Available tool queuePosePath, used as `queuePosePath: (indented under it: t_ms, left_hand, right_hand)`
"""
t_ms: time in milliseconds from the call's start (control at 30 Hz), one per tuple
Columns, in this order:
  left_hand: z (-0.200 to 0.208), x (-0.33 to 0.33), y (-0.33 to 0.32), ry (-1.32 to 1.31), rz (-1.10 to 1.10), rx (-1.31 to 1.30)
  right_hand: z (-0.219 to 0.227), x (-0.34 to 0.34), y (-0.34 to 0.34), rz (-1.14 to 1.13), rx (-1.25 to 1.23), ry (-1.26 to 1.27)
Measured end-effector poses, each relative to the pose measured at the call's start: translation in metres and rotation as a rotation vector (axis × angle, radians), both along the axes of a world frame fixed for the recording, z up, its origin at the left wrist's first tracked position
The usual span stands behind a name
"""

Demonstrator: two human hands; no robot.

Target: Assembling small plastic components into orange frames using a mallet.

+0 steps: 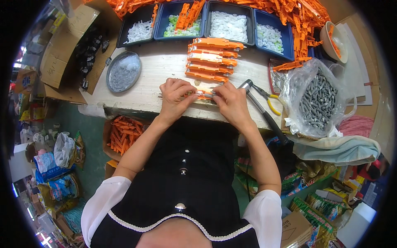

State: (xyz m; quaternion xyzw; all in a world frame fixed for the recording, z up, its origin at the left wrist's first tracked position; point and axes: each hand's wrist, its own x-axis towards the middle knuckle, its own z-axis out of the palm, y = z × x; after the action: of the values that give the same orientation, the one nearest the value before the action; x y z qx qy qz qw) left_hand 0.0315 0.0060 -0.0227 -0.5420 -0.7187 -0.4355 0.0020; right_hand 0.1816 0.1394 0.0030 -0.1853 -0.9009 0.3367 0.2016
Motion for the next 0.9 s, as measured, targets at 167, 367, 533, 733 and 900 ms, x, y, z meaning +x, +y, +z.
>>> queuePosePath:
  t_ms: [167, 367, 533, 733, 900]
  left_hand:
    - [-0.001, 0.0, 0.0, -0.008, 0.004, -0.001]
    - [0.0, 0.0, 0.0, 0.004, -0.007, 0.012]
    - [0.0, 0.0, 0.0, 0.088, -0.026, 0.0]
    - [0.006, 0.0, -0.003, 0.221, -0.044, -0.054]
    - [0.006, -0.001, -0.003, 0.252, -0.058, -0.066]
  right_hand:
    - [0.001, -0.001, -0.001, 0.006, 0.012, -0.001]
    - [0.002, 0.001, 0.0, 0.013, 0.069, -0.015]
    - [0.0, 0.003, -0.001, -0.006, 0.034, -0.047]
    - [0.002, 0.011, -0.006, 0.021, 0.592, -0.042]
    - [0.001, 0.012, -0.007, 0.089, 0.665, 0.038]
